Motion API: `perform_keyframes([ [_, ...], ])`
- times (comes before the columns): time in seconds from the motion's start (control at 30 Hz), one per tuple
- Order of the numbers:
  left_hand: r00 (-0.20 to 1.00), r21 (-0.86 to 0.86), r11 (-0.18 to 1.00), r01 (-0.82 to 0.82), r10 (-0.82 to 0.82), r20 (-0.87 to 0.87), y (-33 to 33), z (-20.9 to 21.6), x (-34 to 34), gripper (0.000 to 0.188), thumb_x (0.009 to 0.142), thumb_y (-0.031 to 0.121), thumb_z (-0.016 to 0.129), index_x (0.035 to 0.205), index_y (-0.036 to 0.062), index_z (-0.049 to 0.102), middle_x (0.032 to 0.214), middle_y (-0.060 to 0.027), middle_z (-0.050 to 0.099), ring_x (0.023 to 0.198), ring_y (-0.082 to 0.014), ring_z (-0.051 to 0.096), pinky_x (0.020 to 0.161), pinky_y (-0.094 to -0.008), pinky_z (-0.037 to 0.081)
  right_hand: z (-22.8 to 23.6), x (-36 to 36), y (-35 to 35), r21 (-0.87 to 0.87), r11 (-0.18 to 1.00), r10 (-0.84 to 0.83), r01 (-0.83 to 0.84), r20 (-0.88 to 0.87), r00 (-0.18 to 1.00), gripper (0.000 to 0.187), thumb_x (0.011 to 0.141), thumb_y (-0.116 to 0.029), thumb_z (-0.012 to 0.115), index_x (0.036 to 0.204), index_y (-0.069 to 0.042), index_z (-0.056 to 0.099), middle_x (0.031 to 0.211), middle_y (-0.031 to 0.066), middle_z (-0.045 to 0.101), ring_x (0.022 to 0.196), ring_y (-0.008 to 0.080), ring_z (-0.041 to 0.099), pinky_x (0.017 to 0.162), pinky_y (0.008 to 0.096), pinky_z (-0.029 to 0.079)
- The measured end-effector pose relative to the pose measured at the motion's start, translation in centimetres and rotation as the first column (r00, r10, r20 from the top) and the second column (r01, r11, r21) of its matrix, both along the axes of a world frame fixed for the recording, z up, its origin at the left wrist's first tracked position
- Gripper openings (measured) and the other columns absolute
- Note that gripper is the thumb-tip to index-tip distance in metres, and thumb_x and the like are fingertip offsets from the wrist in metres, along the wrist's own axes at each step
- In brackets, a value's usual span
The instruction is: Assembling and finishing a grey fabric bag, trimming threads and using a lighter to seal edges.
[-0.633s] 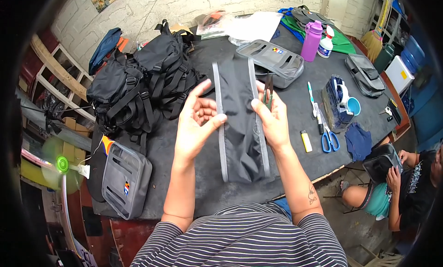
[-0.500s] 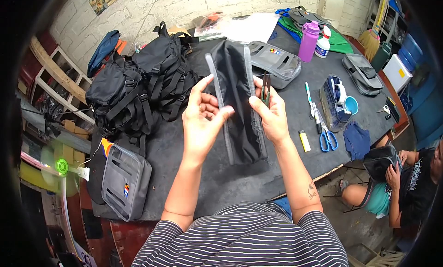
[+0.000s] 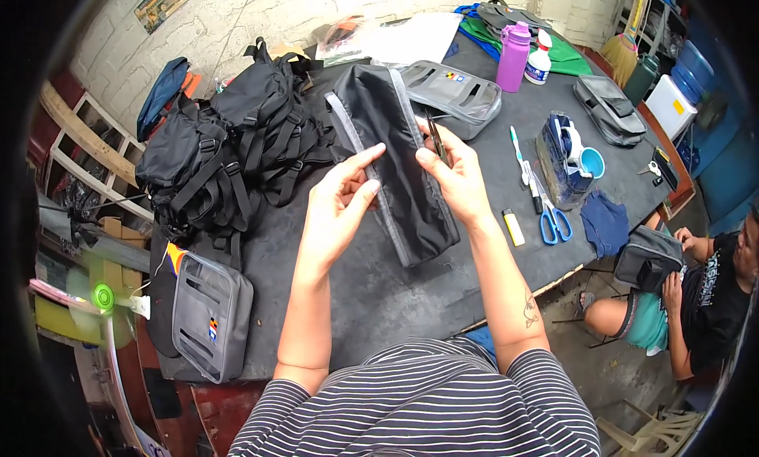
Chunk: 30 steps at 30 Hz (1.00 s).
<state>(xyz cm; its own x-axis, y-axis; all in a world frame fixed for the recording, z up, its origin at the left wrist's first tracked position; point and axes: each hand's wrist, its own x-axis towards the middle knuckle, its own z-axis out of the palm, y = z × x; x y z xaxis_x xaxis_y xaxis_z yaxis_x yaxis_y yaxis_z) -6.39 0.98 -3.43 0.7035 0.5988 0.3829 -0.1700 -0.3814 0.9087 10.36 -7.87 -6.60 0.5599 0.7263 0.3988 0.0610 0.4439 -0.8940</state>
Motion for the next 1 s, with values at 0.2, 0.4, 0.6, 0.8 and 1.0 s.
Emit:
perform_keyframes([
  [0.2, 0.993, -0.172, 0.985, 0.009, 0.012, 0.117, 0.3, -0.6, 1.2, 0.052, 0.086, -0.004, 0.057, 0.135, 0.0107, 0.049, 0.078, 0.0003, 0.054, 0.067, -0.0044, 0.052, 0.063, -0.0206, 0.051, 0.4, -2.7, -2.2, 0.005, 0.902, -0.426, 0.431, 0.163, 0.89, 0.042, 0.089, -0.012, 0.063, 0.126, -0.002, 0.046, 0.116, 0.0053, 0.051, 0.102, 0.011, 0.05, 0.09, 0.0241, 0.04],
  [0.4, 0.988, -0.185, 0.979, 0.086, -0.06, 0.14, -0.1, -0.6, 1.5, 0.065, 0.087, -0.002, 0.058, 0.145, 0.0076, 0.031, 0.081, -0.0055, 0.06, 0.07, -0.0091, 0.06, 0.069, -0.0251, 0.055, -2.1, -6.5, -4.2, 0.078, 0.951, -0.304, 0.3, 0.046, 0.952, 0.033, 0.091, -0.004, 0.058, 0.12, -0.001, 0.042, 0.106, 0.0044, 0.05, 0.094, 0.01, 0.048, 0.086, 0.0235, 0.039],
  [0.6, 0.989, -0.21, 0.977, 0.047, -0.016, 0.147, -0.3, -0.6, 1.4, 0.07, 0.086, -0.001, 0.06, 0.147, 0.0067, 0.026, 0.083, -0.0075, 0.063, 0.073, -0.0114, 0.063, 0.071, -0.0263, 0.055, -3.3, -5.9, -3.7, -0.04, 0.977, -0.209, 0.21, 0.019, 0.978, 0.031, 0.085, 0.0, 0.065, 0.112, -0.001, 0.05, 0.099, 0.0019, 0.053, 0.09, 0.0072, 0.051, 0.083, 0.0216, 0.041],
  [0.8, 0.971, -0.269, 0.96, 0.081, -0.014, 0.241, -1.2, -1.4, 1.9, 0.068, 0.082, -0.013, 0.052, 0.144, 0.0136, 0.038, 0.081, -0.0052, 0.061, 0.073, -0.0082, 0.06, 0.07, -0.024, 0.054, -2.5, -5.0, -2.9, -0.009, 0.973, -0.226, 0.229, 0.117, 0.967, 0.03, 0.077, 0.004, 0.07, 0.105, 0.003, 0.06, 0.097, 0.0036, 0.051, 0.091, 0.0106, 0.055, 0.081, 0.0245, 0.044],
  [1.0, 0.977, -0.269, 0.962, 0.055, 0.004, 0.214, -1.5, -1.3, 1.8, 0.068, 0.082, -0.013, 0.053, 0.143, 0.014, 0.039, 0.08, -0.0054, 0.061, 0.071, -0.0082, 0.06, 0.071, -0.0239, 0.054, -2.1, -4.7, -3.0, -0.023, 0.971, -0.229, 0.237, 0.173, 0.958, 0.027, 0.075, 0.006, 0.07, 0.1, 0.004, 0.063, 0.094, 0.0044, 0.054, 0.089, 0.0108, 0.055, 0.08, 0.0234, 0.044],
])
